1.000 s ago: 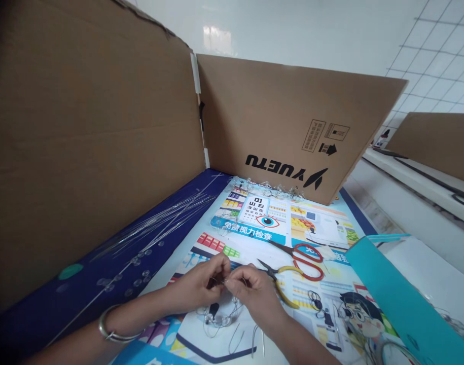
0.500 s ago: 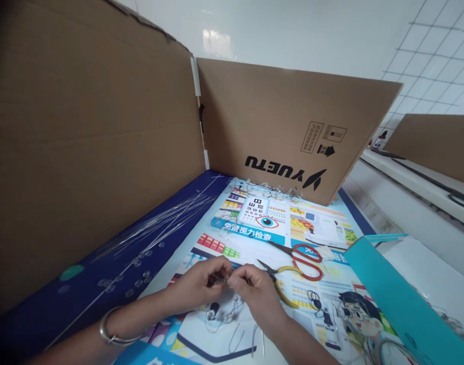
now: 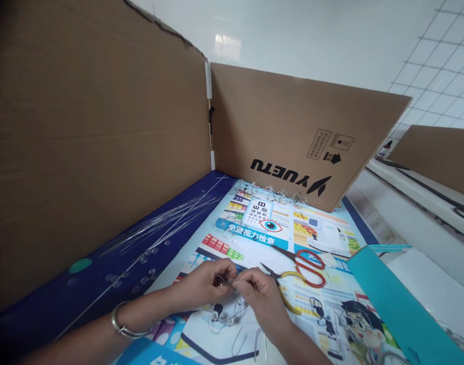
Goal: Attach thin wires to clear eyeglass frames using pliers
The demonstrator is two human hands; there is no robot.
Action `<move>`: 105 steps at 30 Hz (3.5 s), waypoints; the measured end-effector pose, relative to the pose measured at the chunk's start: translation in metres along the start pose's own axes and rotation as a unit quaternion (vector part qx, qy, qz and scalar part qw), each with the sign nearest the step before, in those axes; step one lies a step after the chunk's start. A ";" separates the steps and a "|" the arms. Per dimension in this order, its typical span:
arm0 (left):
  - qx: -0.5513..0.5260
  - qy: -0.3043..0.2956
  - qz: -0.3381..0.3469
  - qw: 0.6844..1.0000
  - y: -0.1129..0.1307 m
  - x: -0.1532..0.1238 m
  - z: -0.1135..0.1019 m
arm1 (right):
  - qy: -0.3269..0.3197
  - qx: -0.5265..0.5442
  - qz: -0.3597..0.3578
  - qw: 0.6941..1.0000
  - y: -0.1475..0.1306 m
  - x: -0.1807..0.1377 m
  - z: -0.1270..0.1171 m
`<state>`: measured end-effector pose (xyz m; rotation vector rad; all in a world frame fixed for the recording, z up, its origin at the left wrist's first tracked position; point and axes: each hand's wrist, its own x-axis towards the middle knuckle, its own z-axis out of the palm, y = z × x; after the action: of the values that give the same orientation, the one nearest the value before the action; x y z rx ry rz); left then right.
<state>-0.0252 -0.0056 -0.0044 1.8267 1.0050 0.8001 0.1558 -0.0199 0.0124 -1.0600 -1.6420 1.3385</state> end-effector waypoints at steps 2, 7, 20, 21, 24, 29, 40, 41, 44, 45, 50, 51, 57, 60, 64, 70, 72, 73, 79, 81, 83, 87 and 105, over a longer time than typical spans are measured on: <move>0.034 0.002 -0.005 0.999 0.003 -0.001 0.001 | -0.001 -0.004 -0.004 1.000 0.000 0.000 0.000; 0.117 0.027 0.023 0.993 0.005 0.000 0.004 | -0.001 -0.014 -0.013 1.000 0.003 0.000 0.000; 0.096 0.027 0.076 0.992 -0.004 0.000 0.006 | 0.002 -0.045 -0.027 0.999 0.011 -0.002 0.001; 0.092 0.017 0.076 0.993 -0.005 0.000 0.005 | 0.003 -0.049 -0.029 0.998 0.011 -0.003 0.001; 0.088 0.000 0.076 0.993 -0.005 0.001 0.002 | 0.007 -0.059 -0.040 0.997 0.011 -0.003 0.001; 0.079 -0.025 0.071 0.994 -0.006 0.001 -0.004 | 0.005 -0.072 -0.061 0.996 0.011 -0.003 0.002; 0.098 -0.034 0.061 0.993 -0.003 -0.001 -0.006 | 0.032 -0.130 -0.094 0.987 0.007 -0.002 -0.002; 0.108 -0.026 0.060 0.992 -0.003 -0.002 -0.005 | 0.033 -0.138 -0.098 0.985 0.007 -0.002 -0.002; 0.129 -0.009 0.058 0.990 -0.002 -0.002 -0.003 | 0.035 -0.170 -0.114 0.978 0.005 -0.003 -0.001; 0.133 -0.004 0.056 0.989 -0.001 -0.003 -0.002 | 0.036 -0.183 -0.122 0.975 0.005 -0.003 -0.001; 0.138 0.019 0.047 0.989 0.003 -0.003 -0.001 | 0.034 -0.231 -0.164 0.958 0.008 -0.004 -0.002; 0.137 0.023 0.044 0.989 0.004 -0.003 -0.001 | 0.034 -0.246 -0.176 0.953 0.008 -0.004 -0.002; 0.133 0.022 0.040 0.990 0.005 -0.004 -0.001 | 0.046 -0.332 -0.261 0.905 0.011 -0.006 -0.002; 0.138 0.027 0.036 0.989 0.006 -0.005 -0.001 | 0.053 -0.363 -0.272 0.890 0.010 -0.007 -0.002; 0.148 0.028 0.030 0.988 0.009 -0.005 0.000 | 0.061 -0.394 -0.284 0.872 0.009 -0.009 -0.001; 0.151 0.028 0.021 0.988 0.013 -0.006 0.001 | 0.066 -0.438 -0.294 0.847 0.006 -0.010 -0.001; 0.151 0.028 0.023 0.988 0.013 -0.006 0.001 | 0.063 -0.452 -0.295 0.839 0.004 -0.010 -0.001; 0.152 0.028 0.025 0.988 0.013 -0.006 0.001 | 0.061 -0.460 -0.300 0.833 0.003 -0.010 0.000; 0.158 0.023 0.033 0.987 0.012 -0.007 0.002 | 0.047 -0.520 -0.340 0.782 -0.001 -0.015 0.001; 0.161 0.022 0.029 0.986 0.012 -0.007 0.002 | 0.040 -0.538 -0.342 0.769 -0.002 -0.017 0.001; 0.165 0.022 0.025 0.986 0.012 -0.008 0.002 | 0.034 -0.553 -0.347 0.757 -0.002 -0.017 0.002; 0.174 0.025 0.024 0.984 0.012 -0.008 0.004 | 0.023 -0.562 -0.333 0.757 -0.004 -0.015 0.004; 0.176 0.025 0.040 0.983 0.007 -0.007 0.008 | 0.060 -0.215 0.044 0.974 -0.001 -0.004 0.005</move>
<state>-0.0198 -0.0172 -0.0025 2.1668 1.1705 0.7553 0.1527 -0.0249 0.0119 -1.4480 -1.8563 0.9687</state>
